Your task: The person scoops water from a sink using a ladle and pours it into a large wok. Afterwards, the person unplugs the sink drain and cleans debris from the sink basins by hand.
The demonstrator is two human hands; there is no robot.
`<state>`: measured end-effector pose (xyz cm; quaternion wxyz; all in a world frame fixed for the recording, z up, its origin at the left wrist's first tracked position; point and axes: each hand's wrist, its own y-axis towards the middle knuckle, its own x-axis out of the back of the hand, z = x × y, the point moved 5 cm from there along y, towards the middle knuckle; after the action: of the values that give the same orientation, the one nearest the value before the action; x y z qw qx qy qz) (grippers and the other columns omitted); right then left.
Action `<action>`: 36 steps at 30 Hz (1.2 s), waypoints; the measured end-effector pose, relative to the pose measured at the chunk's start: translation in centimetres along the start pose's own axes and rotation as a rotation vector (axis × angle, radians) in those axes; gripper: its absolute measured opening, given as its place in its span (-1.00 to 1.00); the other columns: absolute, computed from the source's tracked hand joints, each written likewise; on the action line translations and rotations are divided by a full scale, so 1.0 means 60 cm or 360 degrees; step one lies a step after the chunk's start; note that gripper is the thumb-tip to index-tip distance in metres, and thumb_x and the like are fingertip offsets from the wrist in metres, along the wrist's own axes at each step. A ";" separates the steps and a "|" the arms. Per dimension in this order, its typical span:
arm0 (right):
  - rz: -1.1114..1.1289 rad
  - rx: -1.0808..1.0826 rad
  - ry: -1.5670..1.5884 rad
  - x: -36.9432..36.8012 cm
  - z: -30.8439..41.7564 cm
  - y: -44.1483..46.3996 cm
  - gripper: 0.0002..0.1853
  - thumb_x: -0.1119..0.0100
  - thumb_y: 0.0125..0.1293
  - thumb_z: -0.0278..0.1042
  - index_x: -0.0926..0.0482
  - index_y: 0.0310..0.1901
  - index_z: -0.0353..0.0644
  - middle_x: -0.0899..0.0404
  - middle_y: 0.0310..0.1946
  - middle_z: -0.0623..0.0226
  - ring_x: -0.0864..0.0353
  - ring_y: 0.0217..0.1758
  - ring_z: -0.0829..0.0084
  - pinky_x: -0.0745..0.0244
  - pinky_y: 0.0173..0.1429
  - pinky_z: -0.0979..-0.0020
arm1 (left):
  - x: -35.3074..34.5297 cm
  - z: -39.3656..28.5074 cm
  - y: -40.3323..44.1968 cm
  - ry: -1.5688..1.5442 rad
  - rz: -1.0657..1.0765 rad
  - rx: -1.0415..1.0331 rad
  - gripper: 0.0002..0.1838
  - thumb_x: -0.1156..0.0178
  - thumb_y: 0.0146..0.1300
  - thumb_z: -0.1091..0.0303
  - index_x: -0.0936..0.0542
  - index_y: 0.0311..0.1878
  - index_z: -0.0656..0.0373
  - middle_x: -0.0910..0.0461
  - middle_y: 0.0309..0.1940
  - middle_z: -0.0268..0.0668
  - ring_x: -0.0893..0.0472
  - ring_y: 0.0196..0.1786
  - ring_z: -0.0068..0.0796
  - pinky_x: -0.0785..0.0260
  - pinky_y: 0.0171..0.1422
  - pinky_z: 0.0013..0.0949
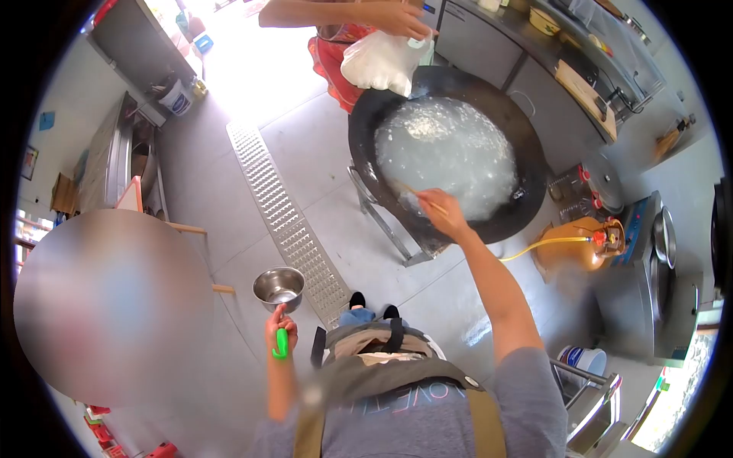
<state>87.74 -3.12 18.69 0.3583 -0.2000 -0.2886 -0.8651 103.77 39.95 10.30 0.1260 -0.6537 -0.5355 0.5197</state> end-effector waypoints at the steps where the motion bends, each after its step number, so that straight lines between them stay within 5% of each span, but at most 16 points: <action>1: -0.0006 -0.0027 -0.0137 -0.002 -0.046 0.012 -0.82 -0.11 0.04 -0.42 -0.56 -0.27 -0.21 -0.53 -0.37 0.14 -0.52 -0.28 0.16 -0.44 -0.19 0.34 | 0.018 0.000 0.007 -0.0046 -0.0006 0.0046 -0.85 -0.02 0.23 0.32 -0.46 -0.24 0.18 -0.02 -0.82 -0.58 -0.06 -0.79 -0.77 0.00 -0.71 -0.68; 5: -0.0259 -0.0625 -0.0992 0.110 -0.224 0.041 -0.76 0.10 0.17 -0.27 -0.58 -0.37 -0.13 -0.55 -0.46 0.09 -0.56 -0.38 0.11 -0.46 -0.26 0.22 | 0.075 -0.012 0.012 -0.0367 0.0180 0.0107 -0.68 0.14 0.11 0.68 -0.36 -0.03 0.29 -0.07 -0.72 -0.49 -0.07 -0.70 -0.71 -0.06 -0.68 -0.70; 7: -0.0645 -0.0590 -0.1323 0.184 -0.255 0.053 -0.73 0.12 0.19 -0.25 -0.58 -0.47 -0.14 -0.54 -0.54 0.13 -0.54 -0.46 0.07 -0.44 -0.38 0.18 | 0.073 -0.023 -0.013 -0.0237 0.0089 0.0026 -0.75 0.10 0.16 0.64 -0.39 -0.08 0.32 -0.09 -0.71 -0.49 -0.04 -0.71 -0.72 -0.02 -0.69 -0.70; 8: -0.0733 -0.0781 -0.1415 0.210 -0.252 0.063 -0.75 0.06 0.16 -0.20 -0.59 -0.42 -0.12 -0.55 -0.52 0.12 -0.56 -0.42 0.11 -0.44 -0.36 0.22 | 0.072 -0.029 -0.025 -0.0173 -0.0005 -0.0007 -0.77 0.10 0.17 0.62 -0.39 -0.09 0.32 -0.09 -0.71 -0.50 -0.04 -0.71 -0.72 -0.01 -0.69 -0.70; 9: -0.1110 -0.0784 -0.0933 0.226 -0.259 0.063 -0.78 0.00 0.13 -0.18 -0.61 -0.36 -0.06 -0.57 -0.47 0.14 -0.57 -0.39 0.14 -0.45 -0.32 0.25 | 0.073 -0.031 -0.027 -0.0108 -0.0092 -0.0038 -0.79 0.09 0.19 0.59 -0.40 -0.10 0.32 -0.08 -0.72 -0.50 -0.04 -0.71 -0.73 0.00 -0.70 -0.70; 13: -0.0900 -0.0872 -0.0746 0.167 -0.291 0.152 -0.77 -0.04 0.14 -0.17 -0.60 -0.29 -0.07 -0.59 -0.40 0.23 -0.58 -0.34 0.22 -0.45 -0.25 0.36 | 0.087 -0.041 -0.028 -0.0068 -0.0150 0.0039 -0.83 0.02 0.24 0.39 -0.44 -0.17 0.25 -0.05 -0.77 -0.53 -0.06 -0.75 -0.75 -0.01 -0.70 -0.70; 15: -0.0777 -0.0541 -0.0464 0.088 -0.281 0.197 -0.75 -0.02 0.16 -0.13 -0.60 -0.28 -0.08 -0.59 -0.41 0.25 -0.58 -0.34 0.28 -0.44 -0.23 0.40 | 0.086 -0.045 -0.021 0.0047 -0.0176 0.0026 -0.83 0.01 0.24 0.34 -0.45 -0.20 0.21 -0.04 -0.79 -0.56 -0.05 -0.77 -0.76 0.00 -0.72 -0.69; 17: -0.0221 -0.0739 -0.0122 0.021 -0.176 0.213 -0.74 -0.03 0.17 -0.12 -0.59 -0.28 -0.09 -0.60 -0.41 0.27 -0.57 -0.36 0.32 -0.43 -0.23 0.39 | 0.070 -0.050 -0.021 0.0101 -0.0249 0.0013 -0.83 0.01 0.24 0.34 -0.44 -0.19 0.21 -0.03 -0.80 -0.57 -0.04 -0.78 -0.77 0.00 -0.72 -0.69; 19: -0.0089 -0.0662 0.0342 -0.027 -0.150 0.180 -0.76 -0.08 0.15 -0.19 -0.58 -0.26 -0.15 -0.58 -0.43 0.20 -0.55 -0.40 0.28 -0.43 -0.26 0.39 | 0.054 -0.052 -0.018 0.0033 -0.0193 0.0012 -0.84 0.00 0.24 0.35 -0.44 -0.18 0.21 -0.03 -0.79 -0.56 -0.04 -0.77 -0.77 0.00 -0.72 -0.69; 23: -0.0192 0.0077 -0.0547 0.061 -0.036 0.083 -0.85 -0.12 0.10 -0.38 -0.55 -0.31 -0.23 -0.52 -0.45 0.08 -0.52 -0.39 0.18 -0.44 -0.35 0.36 | 0.037 -0.045 -0.019 -0.0085 -0.0124 -0.0012 -0.83 -0.01 0.23 0.37 -0.41 -0.16 0.22 -0.05 -0.77 -0.54 -0.05 -0.75 -0.77 0.00 -0.72 -0.70; 27: -0.0211 0.0027 -0.0675 0.121 0.048 -0.057 -0.82 -0.14 0.06 -0.52 -0.51 -0.25 -0.22 -0.49 -0.34 0.12 -0.53 -0.39 0.17 -0.46 -0.34 0.34 | 0.041 -0.023 -0.022 -0.0151 -0.0101 -0.0008 -0.80 -0.02 0.22 0.37 -0.38 -0.13 0.24 -0.06 -0.75 -0.52 -0.05 -0.74 -0.76 0.00 -0.71 -0.70; 29: -0.0012 -0.0369 -0.0111 0.107 0.045 -0.140 -0.80 -0.15 0.06 -0.54 -0.51 -0.22 -0.20 -0.47 -0.30 0.14 -0.53 -0.31 0.20 -0.49 -0.33 0.37 | 0.049 -0.014 -0.022 -0.0180 -0.0111 -0.0019 -0.78 -0.02 0.23 0.37 -0.37 -0.11 0.25 -0.06 -0.74 -0.52 -0.06 -0.74 -0.76 0.00 -0.71 -0.70; 31: -0.0004 0.0350 -0.0742 0.111 0.123 -0.171 -0.71 -0.11 0.16 -0.40 -0.42 -0.09 -0.29 -0.45 -0.33 0.27 -0.46 -0.23 0.49 -0.42 -0.21 0.53 | 0.061 -0.002 -0.028 -0.0217 -0.0146 -0.0026 -0.77 -0.03 0.21 0.39 -0.37 -0.10 0.25 -0.04 -0.74 -0.54 -0.05 -0.75 -0.76 0.01 -0.70 -0.68; 34: 0.0140 -0.0416 -0.0050 0.086 0.093 -0.251 -0.71 -0.10 0.16 -0.43 -0.41 -0.08 -0.30 -0.37 -0.19 0.19 -0.42 -0.14 0.42 -0.46 -0.17 0.50 | 0.065 0.003 -0.045 -0.0162 -0.0205 -0.0039 -0.86 -0.03 0.23 0.34 -0.41 -0.21 0.18 0.00 -0.79 -0.58 -0.02 -0.79 -0.79 0.09 -0.74 -0.66; 36: -0.0102 -0.1109 0.0682 0.087 0.061 -0.267 -0.67 -0.06 0.19 -0.42 -0.35 -0.01 -0.32 -0.30 -0.10 0.24 -0.39 -0.14 0.52 -0.42 -0.12 0.57 | 0.076 0.003 -0.055 -0.0318 -0.0084 -0.0057 -0.83 -0.03 0.22 0.35 -0.41 -0.16 0.19 -0.01 -0.79 -0.58 -0.01 -0.79 -0.80 0.09 -0.74 -0.65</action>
<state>73.00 5.83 18.62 0.2940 -0.1157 0.0967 -0.9438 101.25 44.94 10.12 0.0739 -0.5863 -0.5718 0.5691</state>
